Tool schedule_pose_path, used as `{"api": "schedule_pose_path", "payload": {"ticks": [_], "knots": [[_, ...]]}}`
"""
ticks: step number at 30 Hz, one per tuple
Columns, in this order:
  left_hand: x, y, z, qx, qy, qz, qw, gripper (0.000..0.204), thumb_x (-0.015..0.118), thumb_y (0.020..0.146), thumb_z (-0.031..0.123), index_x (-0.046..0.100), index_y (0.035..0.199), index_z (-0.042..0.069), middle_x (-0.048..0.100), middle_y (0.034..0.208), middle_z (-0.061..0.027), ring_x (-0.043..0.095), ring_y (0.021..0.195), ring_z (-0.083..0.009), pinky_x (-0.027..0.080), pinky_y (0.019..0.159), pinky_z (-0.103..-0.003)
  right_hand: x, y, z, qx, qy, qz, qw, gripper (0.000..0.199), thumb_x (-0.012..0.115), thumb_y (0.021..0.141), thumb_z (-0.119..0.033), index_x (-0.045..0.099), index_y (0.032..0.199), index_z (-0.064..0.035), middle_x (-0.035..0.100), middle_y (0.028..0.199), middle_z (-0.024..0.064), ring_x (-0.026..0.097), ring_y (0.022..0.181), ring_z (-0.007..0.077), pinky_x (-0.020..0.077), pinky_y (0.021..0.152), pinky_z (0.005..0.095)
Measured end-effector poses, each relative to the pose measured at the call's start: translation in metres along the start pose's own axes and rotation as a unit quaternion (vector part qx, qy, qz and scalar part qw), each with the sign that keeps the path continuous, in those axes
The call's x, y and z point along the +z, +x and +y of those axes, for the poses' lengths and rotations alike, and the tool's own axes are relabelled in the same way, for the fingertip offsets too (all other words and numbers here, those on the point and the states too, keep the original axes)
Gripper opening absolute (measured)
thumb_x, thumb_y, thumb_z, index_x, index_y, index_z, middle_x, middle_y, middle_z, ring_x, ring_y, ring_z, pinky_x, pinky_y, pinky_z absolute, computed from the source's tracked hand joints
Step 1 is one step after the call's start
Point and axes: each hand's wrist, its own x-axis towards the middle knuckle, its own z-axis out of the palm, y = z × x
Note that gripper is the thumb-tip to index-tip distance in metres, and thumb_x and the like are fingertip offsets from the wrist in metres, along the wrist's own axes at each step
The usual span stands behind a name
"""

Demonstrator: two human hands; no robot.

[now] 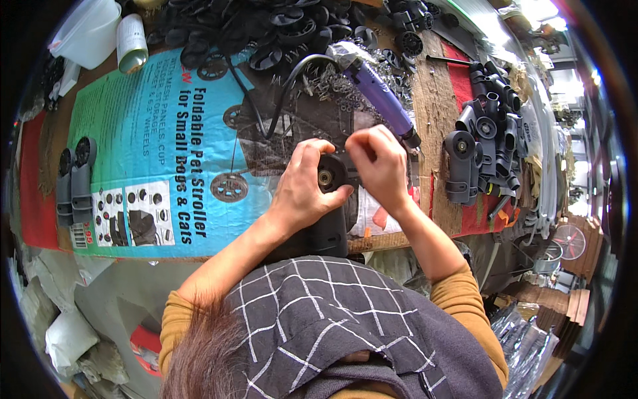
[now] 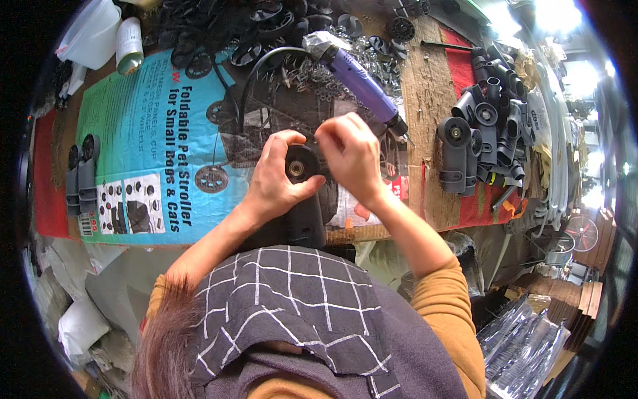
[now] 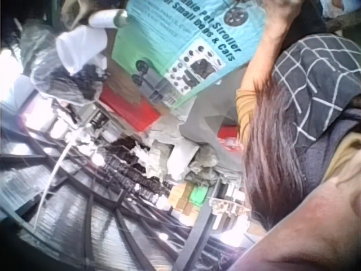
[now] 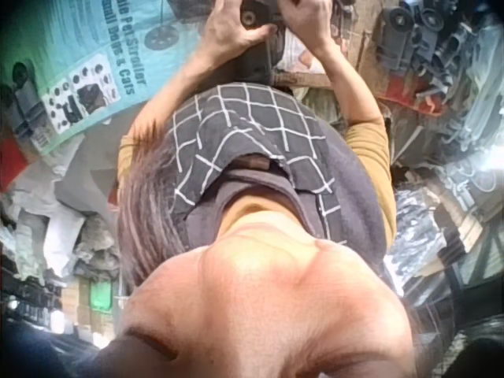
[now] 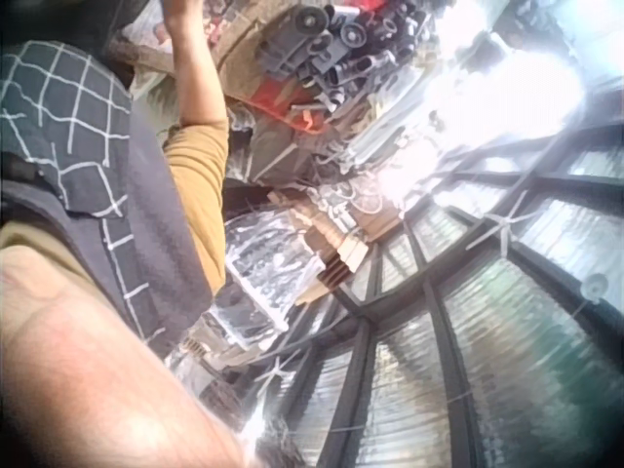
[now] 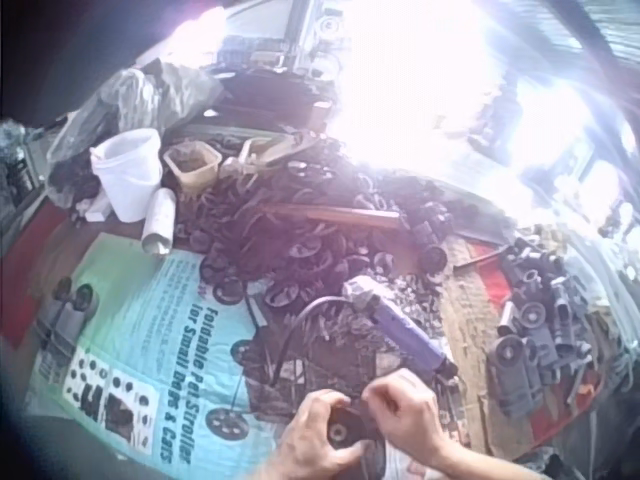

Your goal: The person inserts bearings into caster housings and uses a rotary tool to smooth the edges. They then arrange the casters on a red tray, spray them with a can, and insert small metal pins into each unit.

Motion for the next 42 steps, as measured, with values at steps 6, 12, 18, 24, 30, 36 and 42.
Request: {"api": "schedule_pose_path", "payload": {"ticks": [6, 12, 18, 24, 30, 36, 42], "knots": [[0.002, -0.002, -0.003, -0.004, 0.004, 0.0, 1.0, 0.061, 0.079, 0.064, 0.014, 0.047, 0.114, 0.002, 0.054, 0.109, -0.0187, 0.055, 0.105, -0.0362, 0.047, 0.089, -0.043, 0.0, -0.025, -0.019, 0.0, 0.047, -0.1, 0.994, 0.01, 0.07, 0.079, -0.001, 0.072, 0.089, -0.0017, 0.06, 0.073, 0.0075, 0.057, 0.068, 0.0186, 0.0458, 0.062, 0.0298], [0.001, -0.002, -0.002, -0.001, 0.007, 0.0, 1.0, 0.059, 0.079, 0.065, 0.015, 0.047, 0.113, 0.002, 0.054, 0.108, -0.018, 0.055, 0.103, -0.036, 0.048, 0.088, -0.042, 0.003, -0.025, -0.02, 0.032, 0.064, -0.101, 0.992, 0.009, 0.071, 0.078, -0.007, 0.073, 0.087, -0.0052, 0.062, 0.075, 0.008, 0.06, 0.075, 0.0259, 0.0476, 0.068, 0.0353], [-0.001, -0.002, 0.002, -0.033, 0.017, -0.02, 0.999, 0.063, 0.083, 0.067, 0.026, 0.049, 0.115, 0.002, 0.052, 0.111, -0.0174, 0.055, 0.103, -0.0342, 0.047, 0.089, -0.041, -0.017, -0.011, -0.002, -0.034, 0.04, 0.021, 0.998, 0.006, 0.069, 0.084, -0.005, 0.071, 0.087, 0.0004, 0.064, 0.076, 0.0079, 0.061, 0.071, 0.0157, 0.0478, 0.064, 0.0274], [-0.004, 0.001, 0.007, -0.034, 0.014, -0.04, 0.999, 0.06, 0.083, 0.068, 0.021, 0.048, 0.112, 0.001, 0.052, 0.11, -0.0173, 0.054, 0.103, -0.0332, 0.046, 0.09, -0.039, -0.069, 0.039, 0.104, 0.016, -0.171, 0.102, 0.98, 0.012, 0.065, 0.087, -0.011, 0.072, 0.093, -0.0028, 0.067, 0.091, 0.0109, 0.064, 0.086, 0.0247, 0.0496, 0.077, 0.0335], [-0.001, 0.004, 0.008, -0.039, 0.001, -0.048, 0.998, 0.059, 0.084, 0.067, 0.02, 0.049, 0.112, 0.001, 0.053, 0.111, -0.0174, 0.054, 0.103, -0.0326, 0.046, 0.089, -0.04, -0.074, 0.058, 0.165, 0.037, -0.207, 0.146, 0.967, 0.013, 0.067, 0.084, -0.016, 0.071, 0.084, -0.0037, 0.066, 0.087, 0.014, 0.064, 0.083, 0.0299, 0.0493, 0.076, 0.0382], [0.001, 0.005, 0.001, 0.013, 0.03, -0.022, 0.999, 0.057, 0.085, 0.067, 0.032, 0.055, 0.107, 0.004, 0.054, 0.108, -0.0135, 0.053, 0.104, -0.0306, 0.045, 0.092, -0.039, -0.06, 0.102, 0.196, 0.025, -0.268, 0.028, 0.963, 0.031, 0.062, 0.083, -0.033, 0.052, 0.079, -0.0035, 0.054, 0.081, 0.0153, 0.052, 0.079, 0.0355, 0.0389, 0.07, 0.0467], [0.009, -0.002, 0.002, 0.02, -0.054, 0.009, 0.998, 0.046, 0.077, 0.078, 0.022, 0.05, 0.113, 0.008, 0.037, 0.135, -0.0173, 0.041, 0.127, -0.0349, 0.039, 0.103, -0.043, -0.059, 0.065, 0.096, 0.031, 0.054, 0.003, 0.998, 0.009, 0.06, 0.087, -0.005, 0.057, 0.079, -0.0026, 0.052, 0.072, -0.0002, 0.046, 0.065, 0.0084, 0.0395, 0.059, 0.0248]]}}
